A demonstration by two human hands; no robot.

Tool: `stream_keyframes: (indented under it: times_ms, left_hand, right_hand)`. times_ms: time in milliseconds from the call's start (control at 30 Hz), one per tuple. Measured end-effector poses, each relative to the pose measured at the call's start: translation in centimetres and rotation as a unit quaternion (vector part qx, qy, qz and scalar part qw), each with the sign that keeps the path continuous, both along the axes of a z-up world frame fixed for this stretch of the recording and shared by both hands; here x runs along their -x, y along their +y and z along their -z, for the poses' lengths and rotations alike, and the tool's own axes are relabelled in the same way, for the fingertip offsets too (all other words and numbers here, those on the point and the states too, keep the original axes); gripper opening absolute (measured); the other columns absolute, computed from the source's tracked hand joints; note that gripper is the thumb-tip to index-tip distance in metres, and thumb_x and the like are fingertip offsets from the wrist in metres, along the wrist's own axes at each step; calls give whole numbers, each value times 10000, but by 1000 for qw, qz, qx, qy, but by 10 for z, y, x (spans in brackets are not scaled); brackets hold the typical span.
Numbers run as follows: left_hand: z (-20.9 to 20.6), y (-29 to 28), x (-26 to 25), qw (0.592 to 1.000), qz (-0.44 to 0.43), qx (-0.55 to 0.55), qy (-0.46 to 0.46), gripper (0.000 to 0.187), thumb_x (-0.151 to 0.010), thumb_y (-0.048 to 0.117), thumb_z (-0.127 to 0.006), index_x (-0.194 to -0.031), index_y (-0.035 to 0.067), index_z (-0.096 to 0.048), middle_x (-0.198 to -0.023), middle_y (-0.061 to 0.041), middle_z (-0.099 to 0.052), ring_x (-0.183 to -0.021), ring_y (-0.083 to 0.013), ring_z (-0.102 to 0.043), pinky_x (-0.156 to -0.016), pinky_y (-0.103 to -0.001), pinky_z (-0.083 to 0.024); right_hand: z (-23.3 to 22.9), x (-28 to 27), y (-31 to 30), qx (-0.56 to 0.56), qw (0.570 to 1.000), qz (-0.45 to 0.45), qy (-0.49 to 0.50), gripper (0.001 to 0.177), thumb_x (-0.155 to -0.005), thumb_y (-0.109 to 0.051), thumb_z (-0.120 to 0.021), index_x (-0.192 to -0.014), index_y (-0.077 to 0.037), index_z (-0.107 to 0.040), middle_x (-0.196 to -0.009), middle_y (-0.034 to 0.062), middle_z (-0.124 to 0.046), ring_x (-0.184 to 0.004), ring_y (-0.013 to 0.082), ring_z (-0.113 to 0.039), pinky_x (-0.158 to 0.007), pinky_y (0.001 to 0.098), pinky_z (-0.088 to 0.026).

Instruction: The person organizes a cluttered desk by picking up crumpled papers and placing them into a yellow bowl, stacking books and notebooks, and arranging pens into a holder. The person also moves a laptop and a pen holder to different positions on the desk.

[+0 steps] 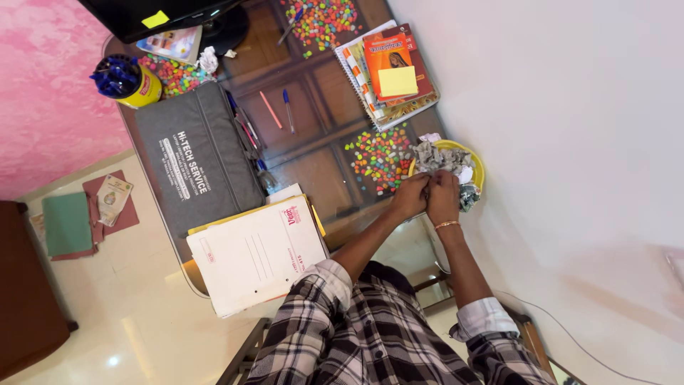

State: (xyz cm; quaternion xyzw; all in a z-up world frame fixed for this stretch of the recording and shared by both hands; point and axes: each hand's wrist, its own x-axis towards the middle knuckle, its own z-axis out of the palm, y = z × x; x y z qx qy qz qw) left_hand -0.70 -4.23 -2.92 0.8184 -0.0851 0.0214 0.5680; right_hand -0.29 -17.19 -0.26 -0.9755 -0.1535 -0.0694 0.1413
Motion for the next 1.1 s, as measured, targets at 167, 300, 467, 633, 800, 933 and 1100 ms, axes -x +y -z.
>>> stream_keyframes:
  times_ms: [167,300,467,633,800,933,1100]
  left_hand:
    - [-17,25,8,998,-12,39,37,342,-833,-19,-613,-1150,65,-711,-1046,-181,-730,-967,-369,-719,-835,-438,-577]
    - [-39,50,27,996,-42,72,33,311,-894,47,-679,-1198,102,-722,-1016,-167,-736,-871,-307,-733,-786,-406,-574]
    - [-50,96,61,989,-77,108,71,344,-921,48,-664,-1258,91,-722,-1044,-143,-770,-842,-211,-750,-783,-332,-585]
    - [-29,164,94,977,-117,142,104,327,-929,23,-669,-1252,32,-714,-1036,-134,-779,-897,-183,-759,-808,-292,-603]
    - [9,267,140,965,-215,144,44,373,-889,-34,-645,-1251,33,-701,-1162,-130,-747,-976,-171,-754,-849,-271,-603]
    - [25,359,189,947,-298,113,47,393,-879,-52,-663,-1254,54,-715,-1170,-132,-770,-1042,-178,-760,-880,-285,-599]
    - [15,448,238,935,-347,50,56,448,-852,-38,-696,-1288,68,-684,-1346,-160,-642,-1195,-246,-654,-936,-318,-582]
  right_hand:
    - [-18,-2,11,-38,999,16,-25,154,-754,-79,-713,-896,-45,-762,-1147,156,-668,-1098,372,-593,-938,498,-439]
    - [-51,5,29,-29,993,74,-87,98,-772,-15,-712,-806,-88,-767,-1136,131,-701,-1078,357,-626,-928,515,-452]
    - [-68,33,57,-162,981,14,-108,199,-829,38,-619,-981,-7,-740,-1040,164,-702,-981,376,-661,-878,461,-530]
    - [-47,77,115,-214,976,-15,-32,210,-838,48,-619,-992,-8,-751,-1030,170,-725,-934,381,-699,-856,435,-559]
    - [-24,119,201,-313,946,-44,73,203,-841,19,-669,-1028,-13,-740,-1069,150,-745,-909,297,-731,-784,361,-592]
    - [-15,148,283,-352,924,-39,144,193,-866,-16,-682,-1042,-43,-756,-1055,114,-749,-869,231,-753,-764,329,-618]
    - [-10,171,369,-329,923,-53,195,297,-841,-11,-728,-1135,-47,-730,-1196,119,-709,-995,230,-715,-825,331,-614]
